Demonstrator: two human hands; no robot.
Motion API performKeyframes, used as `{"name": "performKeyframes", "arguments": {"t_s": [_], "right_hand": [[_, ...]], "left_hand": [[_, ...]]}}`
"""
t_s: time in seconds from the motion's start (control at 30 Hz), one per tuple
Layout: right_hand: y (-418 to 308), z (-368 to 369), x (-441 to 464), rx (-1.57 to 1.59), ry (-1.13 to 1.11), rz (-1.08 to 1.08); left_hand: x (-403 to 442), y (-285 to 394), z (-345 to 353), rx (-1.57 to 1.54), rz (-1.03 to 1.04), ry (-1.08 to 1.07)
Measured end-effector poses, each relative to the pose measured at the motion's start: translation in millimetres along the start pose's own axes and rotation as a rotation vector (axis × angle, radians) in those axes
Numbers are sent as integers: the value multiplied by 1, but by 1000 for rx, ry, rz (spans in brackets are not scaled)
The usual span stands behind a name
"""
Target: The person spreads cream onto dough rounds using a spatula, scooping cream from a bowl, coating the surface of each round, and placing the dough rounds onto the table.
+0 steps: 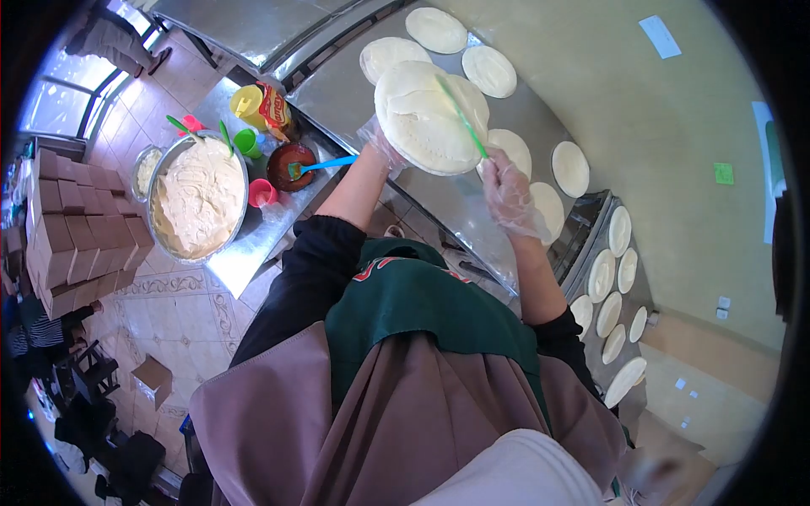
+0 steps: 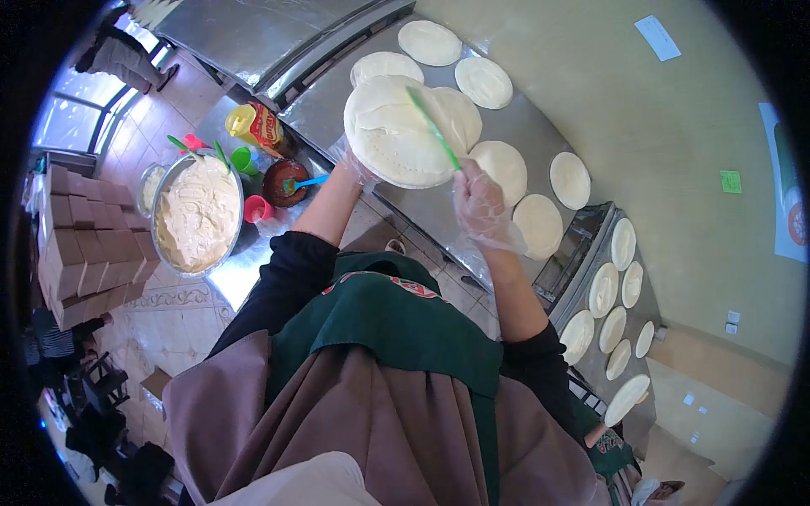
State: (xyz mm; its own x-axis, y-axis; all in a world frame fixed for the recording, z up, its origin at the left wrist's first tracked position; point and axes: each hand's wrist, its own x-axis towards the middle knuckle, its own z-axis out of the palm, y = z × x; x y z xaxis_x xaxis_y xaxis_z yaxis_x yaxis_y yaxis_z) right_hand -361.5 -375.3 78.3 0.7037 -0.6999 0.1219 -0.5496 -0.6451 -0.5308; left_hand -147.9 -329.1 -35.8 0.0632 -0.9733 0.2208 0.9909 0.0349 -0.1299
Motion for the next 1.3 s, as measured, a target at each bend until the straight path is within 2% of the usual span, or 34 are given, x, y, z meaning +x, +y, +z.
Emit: {"name": "performKeyframes", "arguments": {"t_s": [0.07,0.13,0.23,0.33,0.4,0.47,0.5,0.53,0.67,0.73,0.77,0.83,0.87,0.93,1.07,1.13,1.27,1.3], "right_hand": [[-10,5,-8,68,8,-76],[-21,1,-13,40,9,-251],[-27,-1,-23,39,-59,-328],[-38,-12,-24,25,-140,-378],[-38,-17,-17,14,-106,-357],[-32,-20,-5,0,-68,-336],[-28,-22,2,-84,6,-367],[-25,-23,5,-167,78,-397],[-30,-30,-3,-214,-6,-468],[-32,-36,-9,-241,-147,-482],[-34,-38,-8,-241,-149,-484],[-42,-45,-5,40,-120,-497],[-45,-49,-2,42,-123,-501],[-45,-58,7,-21,-120,-337],[-34,-55,12,-143,-68,-415],[-37,-55,5,-235,-151,-499],[-49,-65,12,-101,-217,-616],[-52,-68,18,-52,-253,-535]], "left_hand": [[1,-5,12,-37,-29,-23],[7,-11,29,342,111,459],[8,-7,21,449,129,375],[7,-8,25,406,126,398],[5,-12,30,398,130,395],[6,-8,16,117,-37,55],[8,-7,9,30,-91,-40],[7,-8,11,29,-91,-39],[11,-17,21,99,-57,60],[4,-14,26,131,-42,111],[1,-18,29,147,-34,136],[-1,-18,33,180,-13,189],[-3,-19,36,197,-1,215],[1,-20,40,231,22,266],[-1,-19,51,299,75,369],[-5,-21,57,332,110,423],[-10,-16,69,400,175,531],[-8,-12,61,399,186,531]]}}
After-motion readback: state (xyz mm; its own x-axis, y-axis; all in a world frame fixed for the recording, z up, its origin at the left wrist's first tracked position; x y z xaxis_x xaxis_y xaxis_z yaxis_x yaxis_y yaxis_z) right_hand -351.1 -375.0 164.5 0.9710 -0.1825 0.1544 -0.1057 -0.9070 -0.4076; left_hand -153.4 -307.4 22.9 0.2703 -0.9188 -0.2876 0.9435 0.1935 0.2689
